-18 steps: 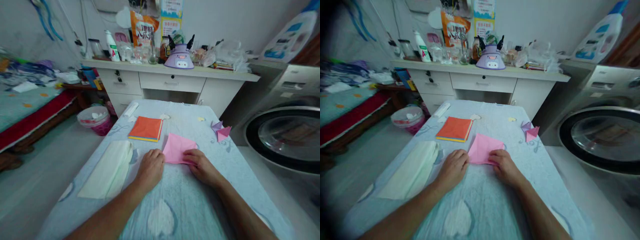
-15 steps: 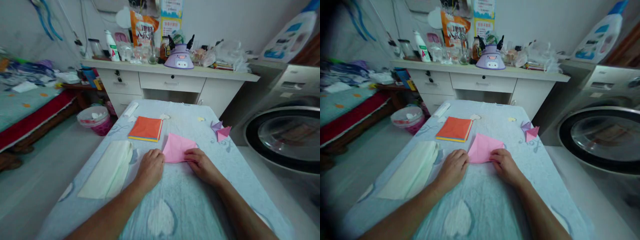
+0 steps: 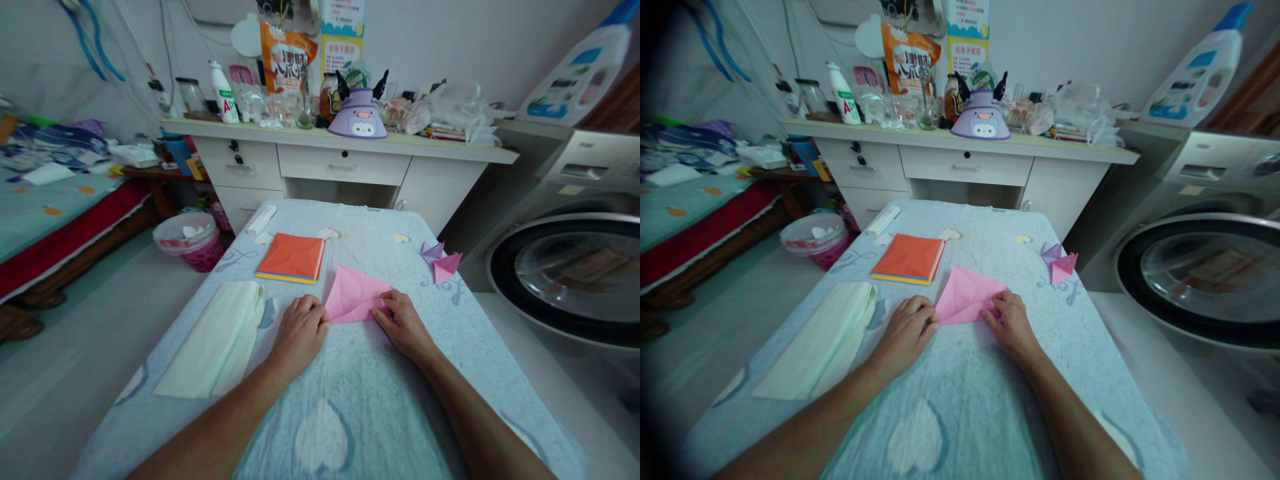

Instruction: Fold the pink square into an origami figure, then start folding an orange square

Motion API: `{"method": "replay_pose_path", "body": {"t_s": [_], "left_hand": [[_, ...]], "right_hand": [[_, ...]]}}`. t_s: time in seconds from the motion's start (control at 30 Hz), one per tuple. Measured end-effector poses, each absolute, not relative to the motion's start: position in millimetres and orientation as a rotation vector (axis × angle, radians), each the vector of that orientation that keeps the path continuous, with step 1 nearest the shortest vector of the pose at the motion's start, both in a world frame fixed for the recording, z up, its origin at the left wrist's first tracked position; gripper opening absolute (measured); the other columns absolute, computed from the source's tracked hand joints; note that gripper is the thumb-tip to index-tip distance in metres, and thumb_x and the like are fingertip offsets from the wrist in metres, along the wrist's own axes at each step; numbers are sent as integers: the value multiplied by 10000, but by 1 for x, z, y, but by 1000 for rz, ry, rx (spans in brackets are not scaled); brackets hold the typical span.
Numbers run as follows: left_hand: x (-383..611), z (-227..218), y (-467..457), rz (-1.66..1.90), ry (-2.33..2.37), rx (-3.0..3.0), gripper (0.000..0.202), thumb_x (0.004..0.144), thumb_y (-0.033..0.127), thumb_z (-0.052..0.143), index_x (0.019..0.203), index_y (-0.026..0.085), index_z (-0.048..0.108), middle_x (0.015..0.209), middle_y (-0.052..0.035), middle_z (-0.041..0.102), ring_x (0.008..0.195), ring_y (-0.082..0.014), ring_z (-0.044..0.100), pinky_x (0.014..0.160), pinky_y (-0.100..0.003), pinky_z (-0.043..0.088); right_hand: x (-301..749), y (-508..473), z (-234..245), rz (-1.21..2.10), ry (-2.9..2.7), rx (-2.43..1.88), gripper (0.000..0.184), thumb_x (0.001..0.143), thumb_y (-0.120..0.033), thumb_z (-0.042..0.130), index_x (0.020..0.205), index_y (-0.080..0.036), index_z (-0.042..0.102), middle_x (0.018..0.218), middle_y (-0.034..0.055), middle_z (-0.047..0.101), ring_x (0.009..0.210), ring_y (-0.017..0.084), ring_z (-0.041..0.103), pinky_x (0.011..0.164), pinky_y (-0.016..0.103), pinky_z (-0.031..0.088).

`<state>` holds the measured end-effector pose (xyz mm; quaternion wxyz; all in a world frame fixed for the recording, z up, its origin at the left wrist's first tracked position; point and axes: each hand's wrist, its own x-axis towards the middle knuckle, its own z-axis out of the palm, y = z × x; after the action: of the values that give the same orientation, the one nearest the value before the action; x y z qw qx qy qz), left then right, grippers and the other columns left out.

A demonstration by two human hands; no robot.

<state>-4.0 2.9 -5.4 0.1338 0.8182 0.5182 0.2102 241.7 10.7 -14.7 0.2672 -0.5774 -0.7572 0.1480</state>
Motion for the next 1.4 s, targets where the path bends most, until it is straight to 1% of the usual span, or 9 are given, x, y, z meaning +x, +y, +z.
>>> {"method": "replay_pose_path", "body": {"t_s": [0.13,0.3,0.47,0.7,0.9,1.1,1.27,1.33,1.4], "left_hand": [[-2,-6,3,601,1526,2391,98,858,154,513,808,199,583,963,-45,544,939,-209,500,861,-358,419],[2,-9,3,587,1597,2440,66,872,207,533,840,196,589,962,-50,548,945,-221,491,849,-367,416],[5,-11,4,555,1657,2456,70,875,207,534,840,195,594,953,-49,558,932,-223,490,839,-371,413],[6,-10,4,524,1694,2476,55,872,218,549,853,193,595,964,-53,558,929,-226,482,838,-374,412],[7,-12,5,498,1728,2493,57,871,240,566,867,191,595,959,-56,555,943,-232,478,839,-379,405],[7,-12,6,496,1724,2506,59,873,237,559,853,190,587,953,-56,553,924,-237,478,816,-383,399],[6,-12,6,496,1716,2506,51,872,223,553,853,188,584,954,-58,550,932,-236,476,828,-381,400],[6,-12,6,496,1695,2505,47,873,215,548,855,186,580,955,-60,547,936,-235,476,834,-381,402],[5,-11,5,502,1666,2496,30,866,200,550,856,188,575,958,-60,542,937,-233,475,834,-378,406]], "right_hand": [[241,13,-18,313,-2014,-1650,234,846,-307,602,649,-181,594,901,89,608,886,230,535,839,380,410],[241,15,-23,263,-2028,-1699,224,843,-326,600,669,-184,597,910,88,597,882,227,532,848,379,406],[240,15,-22,230,-2036,-1719,265,839,-353,601,632,-193,561,918,87,596,889,227,535,847,373,405],[240,17,-24,203,-2047,-1741,246,812,-329,617,625,-200,521,888,73,586,861,216,532,828,361,406],[241,17,-24,221,-2045,-1735,264,813,-315,603,597,-197,507,883,73,585,868,216,529,846,367,404],[240,16,-23,245,-2007,-1711,272,874,-316,531,633,-195,565,907,94,595,880,231,535,855,383,404],[240,16,-22,278,-2003,-1722,242,849,-301,558,633,-192,556,902,93,588,892,233,536,863,385,405],[242,14,-21,310,-2017,-1696,183,825,-298,577,677,-191,579,920,91,591,911,238,537,873,392,405],[245,11,-19,360,-2030,-1629,104,795,-291,594,800,-192,625,1008,94,598,986,255,532,905,409,397]]}}
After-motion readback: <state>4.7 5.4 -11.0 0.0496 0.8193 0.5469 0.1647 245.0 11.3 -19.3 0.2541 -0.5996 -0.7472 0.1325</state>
